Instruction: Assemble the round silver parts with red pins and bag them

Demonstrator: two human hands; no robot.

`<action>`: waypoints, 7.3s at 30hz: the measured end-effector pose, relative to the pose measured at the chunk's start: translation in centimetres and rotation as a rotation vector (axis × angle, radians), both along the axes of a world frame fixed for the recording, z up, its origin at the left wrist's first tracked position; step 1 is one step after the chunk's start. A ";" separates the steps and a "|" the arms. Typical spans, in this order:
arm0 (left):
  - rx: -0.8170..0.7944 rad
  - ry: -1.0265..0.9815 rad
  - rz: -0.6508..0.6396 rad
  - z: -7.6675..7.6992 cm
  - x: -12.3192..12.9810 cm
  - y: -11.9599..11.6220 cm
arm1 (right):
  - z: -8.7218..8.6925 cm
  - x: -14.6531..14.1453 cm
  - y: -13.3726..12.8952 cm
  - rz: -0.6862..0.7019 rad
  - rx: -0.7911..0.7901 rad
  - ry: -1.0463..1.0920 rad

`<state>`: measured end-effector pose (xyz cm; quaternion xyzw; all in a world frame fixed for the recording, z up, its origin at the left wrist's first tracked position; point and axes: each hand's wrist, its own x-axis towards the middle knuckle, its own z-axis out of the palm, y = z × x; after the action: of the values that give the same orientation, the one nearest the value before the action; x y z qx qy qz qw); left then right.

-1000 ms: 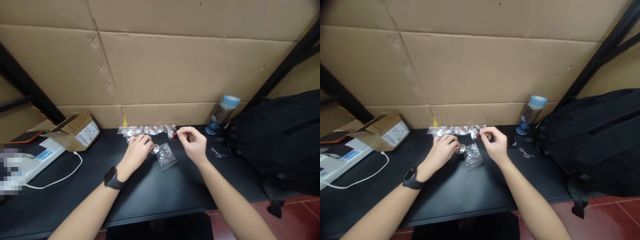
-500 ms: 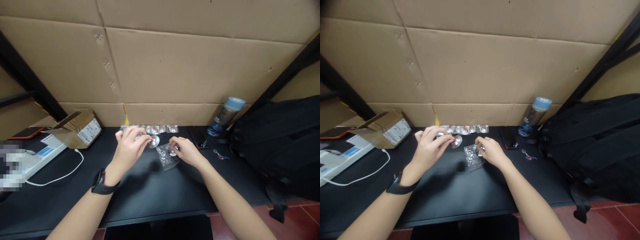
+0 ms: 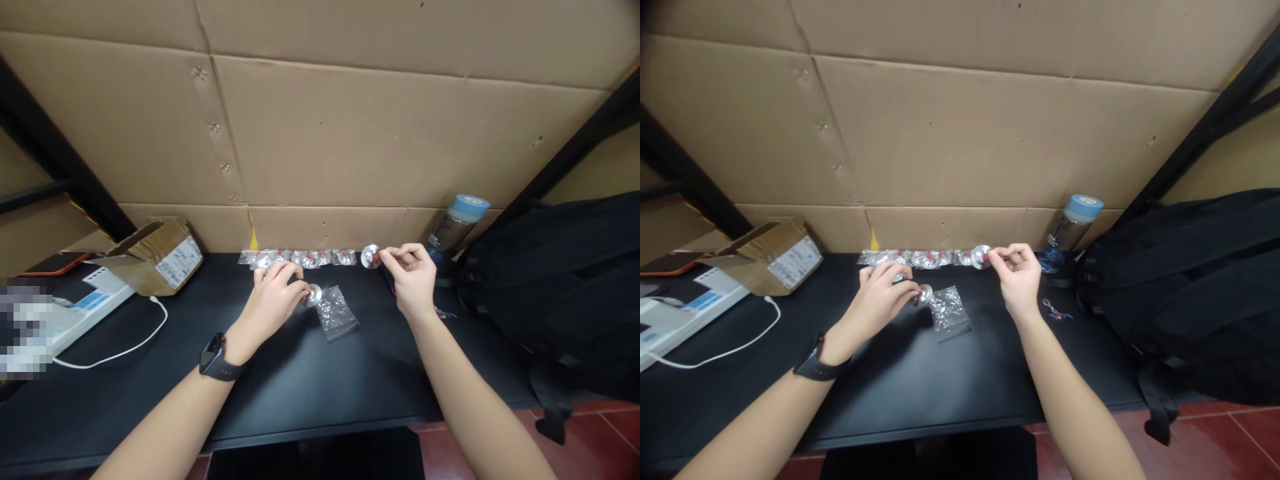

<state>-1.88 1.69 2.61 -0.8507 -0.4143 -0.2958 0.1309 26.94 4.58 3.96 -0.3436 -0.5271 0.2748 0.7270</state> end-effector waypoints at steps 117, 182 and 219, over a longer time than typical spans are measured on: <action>-0.535 0.048 -0.242 -2.4 3.6 -2.3 | -4.6 -1.3 0.9 0.391 -0.212 -0.896; -0.553 0.105 -0.395 -3.2 3.1 -1.9 | -0.7 1.3 -0.4 0.336 -0.213 -0.992; -0.534 0.125 -0.343 -3.7 1.9 -1.1 | -5.6 -5.4 0.4 0.012 -0.270 -1.194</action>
<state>0.07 0.59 -1.07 -0.9290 -0.3189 -0.1415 -0.1235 21.52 4.96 -1.66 -0.5245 -0.8059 0.1030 0.2545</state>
